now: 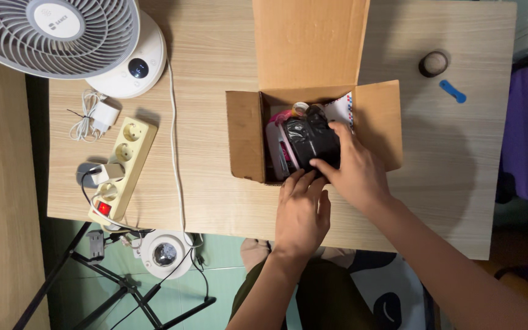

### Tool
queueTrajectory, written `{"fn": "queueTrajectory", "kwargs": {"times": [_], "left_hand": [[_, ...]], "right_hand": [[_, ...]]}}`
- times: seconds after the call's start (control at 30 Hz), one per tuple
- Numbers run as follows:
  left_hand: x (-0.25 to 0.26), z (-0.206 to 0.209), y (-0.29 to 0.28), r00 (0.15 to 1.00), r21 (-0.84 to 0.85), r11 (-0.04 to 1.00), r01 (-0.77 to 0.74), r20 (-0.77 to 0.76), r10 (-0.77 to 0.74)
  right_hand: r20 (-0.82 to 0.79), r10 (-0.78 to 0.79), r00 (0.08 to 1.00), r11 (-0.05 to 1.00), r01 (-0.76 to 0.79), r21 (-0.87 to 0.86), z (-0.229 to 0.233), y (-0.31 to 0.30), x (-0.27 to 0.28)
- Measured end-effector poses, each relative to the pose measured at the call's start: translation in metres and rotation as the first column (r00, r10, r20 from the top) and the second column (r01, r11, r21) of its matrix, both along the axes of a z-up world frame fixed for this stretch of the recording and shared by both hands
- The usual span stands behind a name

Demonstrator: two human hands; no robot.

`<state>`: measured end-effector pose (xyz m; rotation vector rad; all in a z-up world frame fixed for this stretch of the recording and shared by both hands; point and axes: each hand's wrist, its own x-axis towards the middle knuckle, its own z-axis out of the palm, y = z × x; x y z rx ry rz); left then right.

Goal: The person packs a stapler, scissors, tape and a camera into a cardboard box, folds the flaps closed, and sets the box on a cabinet. They then carry a printed box to the table, open it, and take out English textbooks, a small lamp and a potted plant, placing the items on the table.

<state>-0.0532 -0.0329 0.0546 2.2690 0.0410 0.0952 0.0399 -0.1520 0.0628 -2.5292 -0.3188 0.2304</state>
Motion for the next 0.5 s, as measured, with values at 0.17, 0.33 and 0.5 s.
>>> {"fn": "queueTrajectory", "kwargs": {"times": [0.17,0.33,0.5], "left_hand": [[0.016,0.008,-0.016,0.999,-0.032,0.999,-0.042,0.033,0.043],[0.04,0.015,-0.045,1.0,0.002,1.0,-0.001,0.028,0.001],[0.065,0.013,-0.085,0.994,0.176,0.979,0.1,-0.051,-0.093]], "right_hand": [[0.247,-0.022,0.969,0.988,-0.016,0.153,0.005,-0.014,0.009],[0.31,-0.154,0.938,0.959,0.067,0.274,0.002,-0.053,0.038],[0.18,-0.292,0.939,0.942,0.25,0.223,-0.021,-0.113,0.072]]}}
